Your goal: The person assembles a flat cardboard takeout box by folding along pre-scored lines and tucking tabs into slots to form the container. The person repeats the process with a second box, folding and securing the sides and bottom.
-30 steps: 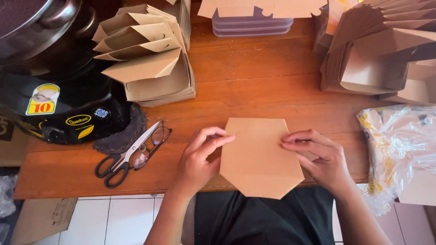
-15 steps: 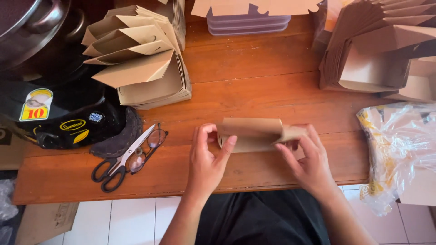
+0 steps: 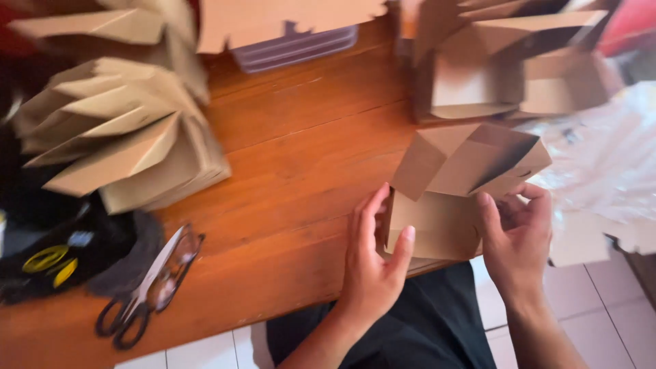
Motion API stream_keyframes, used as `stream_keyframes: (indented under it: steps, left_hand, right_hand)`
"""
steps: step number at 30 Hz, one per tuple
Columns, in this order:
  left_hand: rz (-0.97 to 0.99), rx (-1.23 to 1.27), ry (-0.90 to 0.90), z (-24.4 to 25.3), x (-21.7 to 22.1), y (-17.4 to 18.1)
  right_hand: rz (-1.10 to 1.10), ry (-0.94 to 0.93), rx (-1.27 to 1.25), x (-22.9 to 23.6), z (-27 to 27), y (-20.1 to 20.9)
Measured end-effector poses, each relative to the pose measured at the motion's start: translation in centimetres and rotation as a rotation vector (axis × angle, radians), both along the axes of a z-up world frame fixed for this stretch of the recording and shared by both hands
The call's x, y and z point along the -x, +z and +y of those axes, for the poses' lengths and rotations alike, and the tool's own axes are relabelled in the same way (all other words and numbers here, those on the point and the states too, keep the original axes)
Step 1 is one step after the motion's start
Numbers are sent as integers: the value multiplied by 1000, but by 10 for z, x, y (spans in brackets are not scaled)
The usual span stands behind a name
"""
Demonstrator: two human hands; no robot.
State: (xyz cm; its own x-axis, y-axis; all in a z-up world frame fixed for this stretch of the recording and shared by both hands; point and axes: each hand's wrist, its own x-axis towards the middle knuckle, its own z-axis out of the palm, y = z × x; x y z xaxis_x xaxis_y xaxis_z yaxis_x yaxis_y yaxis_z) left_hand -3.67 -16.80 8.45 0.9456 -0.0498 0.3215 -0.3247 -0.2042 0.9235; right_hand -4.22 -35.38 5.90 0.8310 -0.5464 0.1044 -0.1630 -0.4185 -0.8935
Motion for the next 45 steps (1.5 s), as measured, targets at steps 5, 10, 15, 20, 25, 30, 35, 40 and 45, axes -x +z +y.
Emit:
stream_keyframes:
  steps: [5, 10, 15, 20, 25, 30, 35, 40, 45]
  left_hand:
    - [-33, -36, -167, -51, -11, 12]
    - [-137, 8, -392, -119, -36, 6]
    - [-349, -89, -372, -197, -83, -36]
    - [-268, -170, -353, -235, -134, -56]
    - [-298, -330, -243, -249, -157, -56]
    - [-501, -833, -78, -247, -153, -52]
    - [-391, -932, -87, -257, -141, -55]
    - [-459, -1027, 85, -265, -134, -58]
    - [-561, -969, 59, -266, -128, -43]
  right_hand:
    - [-15, -196, 83, 17, -51, 12]
    - [-199, -234, 348, 8, -119, 31]
    - [-327, -66, 389, -38, -174, 41]
    - [-459, 46, 277, -99, -199, 18]
    - [-494, 75, 58, -142, -215, -20]
    - [-433, -15, 254, -143, -203, -16]
    - [-440, -56, 468, -140, -210, -45]
    - [-385, -52, 697, -141, -218, -61]
    - [-365, -48, 685, -145, -221, -61]
